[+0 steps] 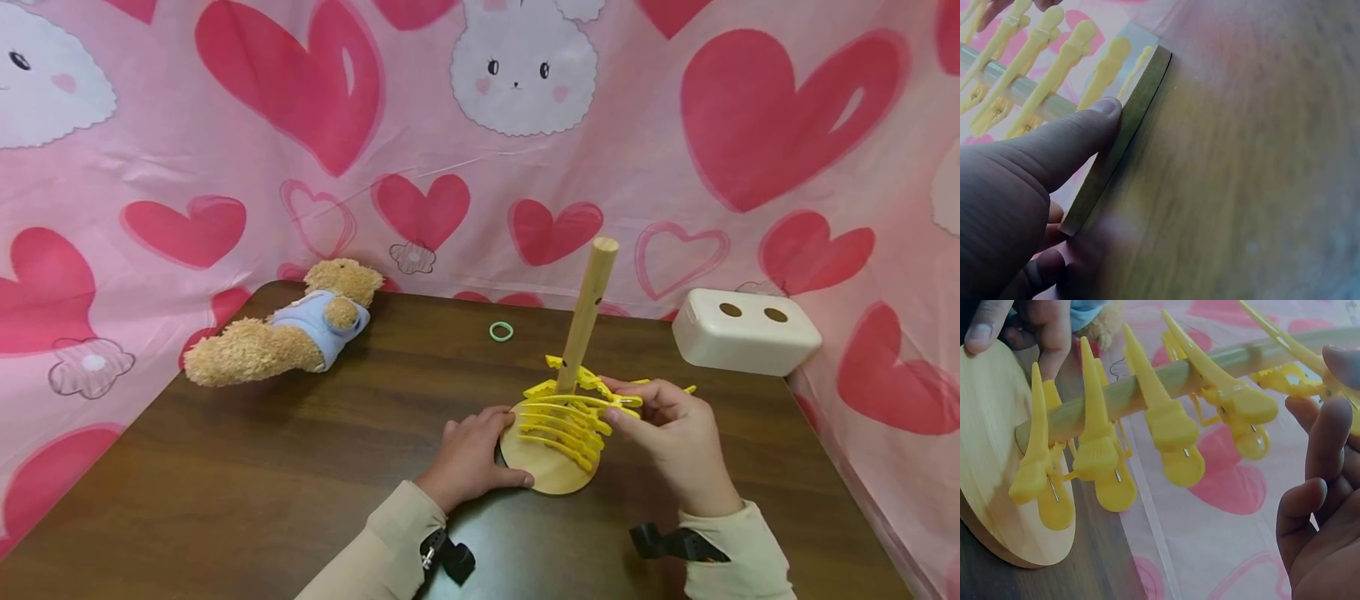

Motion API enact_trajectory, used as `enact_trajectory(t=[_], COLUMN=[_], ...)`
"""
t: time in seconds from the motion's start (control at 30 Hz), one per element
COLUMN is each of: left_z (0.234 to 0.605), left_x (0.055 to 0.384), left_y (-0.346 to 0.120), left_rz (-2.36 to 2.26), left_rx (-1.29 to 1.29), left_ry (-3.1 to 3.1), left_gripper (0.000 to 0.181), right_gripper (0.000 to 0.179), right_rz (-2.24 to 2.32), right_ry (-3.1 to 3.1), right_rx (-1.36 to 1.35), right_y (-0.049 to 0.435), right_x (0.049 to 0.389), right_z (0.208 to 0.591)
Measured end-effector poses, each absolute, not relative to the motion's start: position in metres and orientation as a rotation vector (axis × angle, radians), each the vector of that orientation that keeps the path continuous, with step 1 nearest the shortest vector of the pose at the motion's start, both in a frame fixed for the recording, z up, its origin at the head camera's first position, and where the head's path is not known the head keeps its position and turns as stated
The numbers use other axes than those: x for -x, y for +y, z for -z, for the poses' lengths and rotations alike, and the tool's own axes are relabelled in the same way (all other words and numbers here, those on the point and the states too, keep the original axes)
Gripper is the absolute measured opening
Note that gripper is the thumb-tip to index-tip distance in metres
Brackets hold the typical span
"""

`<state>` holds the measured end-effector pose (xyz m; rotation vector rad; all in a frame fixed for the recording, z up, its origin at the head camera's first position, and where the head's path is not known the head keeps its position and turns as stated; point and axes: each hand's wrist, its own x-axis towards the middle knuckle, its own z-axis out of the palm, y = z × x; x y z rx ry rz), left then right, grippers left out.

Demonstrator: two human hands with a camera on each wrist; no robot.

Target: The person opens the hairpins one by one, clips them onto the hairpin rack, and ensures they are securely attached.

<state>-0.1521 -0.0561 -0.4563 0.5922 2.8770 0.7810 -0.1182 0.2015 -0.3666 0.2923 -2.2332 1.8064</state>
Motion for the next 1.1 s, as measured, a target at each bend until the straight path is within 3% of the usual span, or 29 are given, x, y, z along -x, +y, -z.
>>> enact_trajectory(t=[1.1], left_z=[0.451], left_x=[0.151], left_y=[-0.055], left_rz=[-0.748], left_rx=[-0.618], left_ry=[2.855], left_gripper=[0.094], right_gripper=[0.028], right_rz=[-1.785], right_ry=[-2.266], right_rx=[-0.105], right_y=[0.182], right_x=[0.121], right_z=[0.373])
